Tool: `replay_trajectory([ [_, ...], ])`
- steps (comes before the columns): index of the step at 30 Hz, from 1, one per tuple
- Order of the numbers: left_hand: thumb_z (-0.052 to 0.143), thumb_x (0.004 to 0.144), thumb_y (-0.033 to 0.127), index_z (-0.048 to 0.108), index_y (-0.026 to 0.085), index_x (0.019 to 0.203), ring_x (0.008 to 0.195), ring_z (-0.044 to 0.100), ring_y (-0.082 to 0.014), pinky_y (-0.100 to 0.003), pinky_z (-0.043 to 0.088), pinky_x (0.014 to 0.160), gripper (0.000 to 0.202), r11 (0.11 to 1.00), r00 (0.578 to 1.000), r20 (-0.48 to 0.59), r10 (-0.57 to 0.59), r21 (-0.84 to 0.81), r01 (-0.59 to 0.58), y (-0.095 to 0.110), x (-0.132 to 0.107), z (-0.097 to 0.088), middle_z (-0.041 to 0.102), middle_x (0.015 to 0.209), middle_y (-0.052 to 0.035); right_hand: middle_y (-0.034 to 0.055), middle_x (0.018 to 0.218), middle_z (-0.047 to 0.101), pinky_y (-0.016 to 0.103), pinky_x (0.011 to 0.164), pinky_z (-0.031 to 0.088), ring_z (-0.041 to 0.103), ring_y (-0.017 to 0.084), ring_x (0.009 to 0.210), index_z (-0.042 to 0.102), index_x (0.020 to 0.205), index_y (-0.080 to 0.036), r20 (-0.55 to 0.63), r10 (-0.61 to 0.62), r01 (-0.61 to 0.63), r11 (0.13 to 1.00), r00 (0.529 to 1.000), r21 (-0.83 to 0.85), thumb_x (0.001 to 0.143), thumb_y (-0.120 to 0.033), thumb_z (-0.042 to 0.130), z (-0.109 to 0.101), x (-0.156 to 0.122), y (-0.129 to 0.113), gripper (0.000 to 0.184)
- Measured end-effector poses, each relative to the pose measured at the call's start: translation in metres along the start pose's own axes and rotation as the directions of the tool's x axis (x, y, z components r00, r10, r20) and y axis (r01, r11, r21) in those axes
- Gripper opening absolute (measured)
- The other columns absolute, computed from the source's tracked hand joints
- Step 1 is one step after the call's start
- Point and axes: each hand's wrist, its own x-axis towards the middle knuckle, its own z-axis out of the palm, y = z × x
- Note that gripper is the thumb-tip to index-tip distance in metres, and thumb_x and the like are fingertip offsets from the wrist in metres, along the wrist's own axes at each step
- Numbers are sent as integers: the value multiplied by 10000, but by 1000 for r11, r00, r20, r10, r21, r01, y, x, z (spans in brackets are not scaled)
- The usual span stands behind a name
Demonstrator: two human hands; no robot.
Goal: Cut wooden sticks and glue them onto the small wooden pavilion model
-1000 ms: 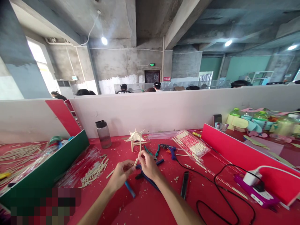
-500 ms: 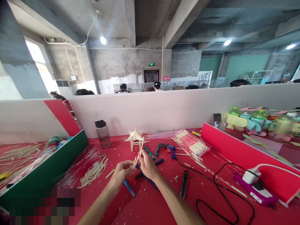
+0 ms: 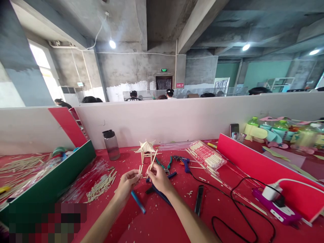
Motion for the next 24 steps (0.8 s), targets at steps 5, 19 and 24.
replay_trajectory([
  [5,843,636,366,703,140,845,622,588,-108,-211,432,631,338,996,997,43,65,62,-67,0,0,2,687,698,-10,-19,703,617,240,516,454,545,131,557,590,834,-210,-58,67,-56,984,996,169,715,-388,766,-2,2,-5,277],
  [19,702,797,410,612,157,916,648,647,-164,-237,467,622,294,879,962,227,154,413,-239,5,-13,12,715,704,-35,10,681,683,235,558,423,549,121,576,764,879,-162,-24,173,-164,966,985,201,673,-445,801,2,0,2,352],
  [24,616,876,344,614,194,1115,821,711,-190,-284,528,792,282,763,921,299,248,526,-376,12,-20,15,764,891,-47,13,677,686,237,570,441,565,124,576,766,868,-166,-83,234,-204,942,969,268,634,-436,831,-2,1,-3,364],
])
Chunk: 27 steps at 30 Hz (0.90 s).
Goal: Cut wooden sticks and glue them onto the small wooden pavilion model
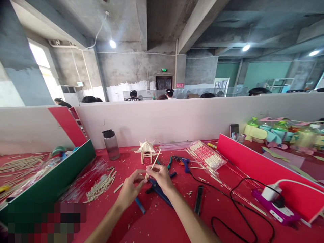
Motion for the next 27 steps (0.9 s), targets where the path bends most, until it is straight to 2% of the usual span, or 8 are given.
replay_trajectory([
  [4,620,869,275,649,214,1197,894,723,-192,-286,535,866,336,994,999,-8,40,106,-39,5,-1,-1,775,997,-45,7,703,689,240,560,462,582,131,590,749,881,-180,-22,-31,31,999,999,25,629,-429,839,-1,-1,-6,366],
  [9,641,862,286,742,225,1107,1003,714,-236,-319,534,932,272,987,994,-66,85,140,-75,0,0,-3,750,1114,-62,-5,678,677,229,482,444,557,127,553,708,818,-192,-10,-75,76,995,997,61,631,-431,839,3,-4,-11,331],
  [15,719,806,336,761,183,1083,1021,706,-294,-389,554,934,319,998,998,-55,16,-64,-19,-9,2,-3,745,1104,-101,16,657,686,209,474,408,557,116,549,728,807,-169,-14,-58,59,990,998,125,634,-429,841,5,-3,-4,332],
  [21,791,728,355,763,160,1065,996,711,-311,-434,557,939,391,969,996,-55,-75,-241,60,-5,3,-2,764,1035,-104,1,650,687,201,481,401,549,99,520,727,838,-175,-29,-41,45,985,999,165,595,-404,869,5,0,0,364],
  [27,794,720,351,761,173,1070,1005,708,-314,-438,555,945,394,957,994,-65,-93,-282,71,-5,3,-1,764,1036,-100,12,691,716,257,572,496,642,158,598,704,784,-186,-50,-47,56,982,998,179,550,-415,894,8,-4,-5,379],
])
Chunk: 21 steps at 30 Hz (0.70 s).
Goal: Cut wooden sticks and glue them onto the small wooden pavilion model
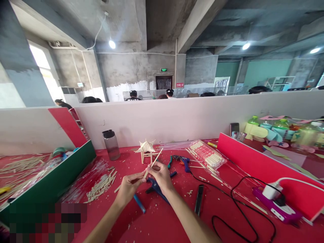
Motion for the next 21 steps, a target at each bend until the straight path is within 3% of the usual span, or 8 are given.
replay_trajectory([
  [5,795,726,357,747,164,1101,994,709,-313,-424,558,929,425,1000,1000,-6,7,7,-6,-3,1,-1,758,1054,-114,30,761,743,305,691,546,686,188,675,738,824,-181,-13,40,-40,998,999,43,518,-435,905,0,0,1,432],
  [11,780,741,385,749,175,1098,1013,704,-316,-452,548,950,415,999,1000,-9,25,24,-25,-2,1,-2,754,1065,-105,50,789,750,305,700,556,696,184,681,750,866,-165,1,76,-76,995,997,62,521,-443,903,1,0,-1,469],
  [16,734,798,374,743,205,1114,1074,687,-302,-441,530,992,358,981,996,21,82,175,-84,-6,1,-7,730,1134,-89,54,760,743,308,680,556,693,187,665,746,856,-153,-13,75,-75,997,997,34,515,-440,902,3,-1,-3,472],
  [21,667,858,361,719,216,1165,1035,706,-286,-394,562,941,343,931,984,62,169,319,-180,-13,0,-15,722,1151,-84,52,764,742,296,685,552,687,173,665,742,870,-149,12,83,-83,996,996,34,530,-427,899,1,-1,-1,466],
])
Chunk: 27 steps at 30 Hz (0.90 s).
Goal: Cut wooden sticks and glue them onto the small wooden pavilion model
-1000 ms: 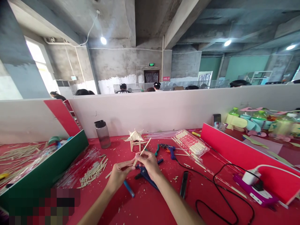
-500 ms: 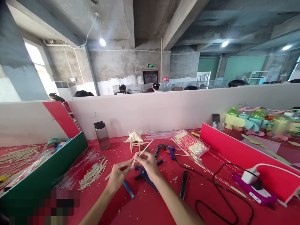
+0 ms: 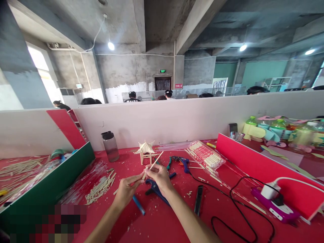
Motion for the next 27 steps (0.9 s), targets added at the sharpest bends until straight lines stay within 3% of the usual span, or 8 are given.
replay_trajectory([
  [8,649,868,327,745,244,1119,942,732,-245,-331,569,884,282,993,998,44,47,105,-52,4,0,-7,757,1082,-73,43,760,744,282,695,544,682,159,673,741,870,-153,10,22,-22,1000,1000,-13,535,-394,902,-1,0,2,444],
  [12,674,841,352,758,226,1084,1008,711,-251,-333,542,932,286,997,999,32,-18,79,15,12,3,-7,751,1108,-74,43,736,742,290,659,535,683,180,648,744,836,-159,-27,-51,49,997,998,-57,513,-401,905,1,2,3,434],
  [17,647,844,372,753,193,1029,875,725,-221,-297,555,827,279,995,996,-5,-92,42,93,14,8,-7,778,994,-73,47,746,739,297,667,543,684,192,681,741,855,-161,-26,-93,90,992,995,-94,557,-413,886,3,2,7,416],
  [21,599,853,360,731,191,973,841,718,-214,-271,534,764,246,973,985,-94,-143,169,157,10,15,-26,780,928,-58,45,775,734,312,676,558,680,190,683,728,880,-159,-71,-78,74,995,994,-63,539,-450,886,2,3,6,475],
  [23,559,871,327,707,195,927,840,709,-214,-263,505,740,206,909,977,-136,-164,364,204,8,17,-43,773,905,-54,43,791,731,320,686,566,686,194,703,719,883,-161,-84,-72,69,997,994,-40,533,-467,886,0,3,4,494],
  [27,514,871,230,661,217,929,876,693,-217,-246,437,689,159,616,953,-166,-252,732,291,4,15,-71,752,926,-52,37,772,723,333,710,574,693,199,721,691,855,-164,-75,-74,72,997,994,-21,527,-480,888,-3,4,1,496],
])
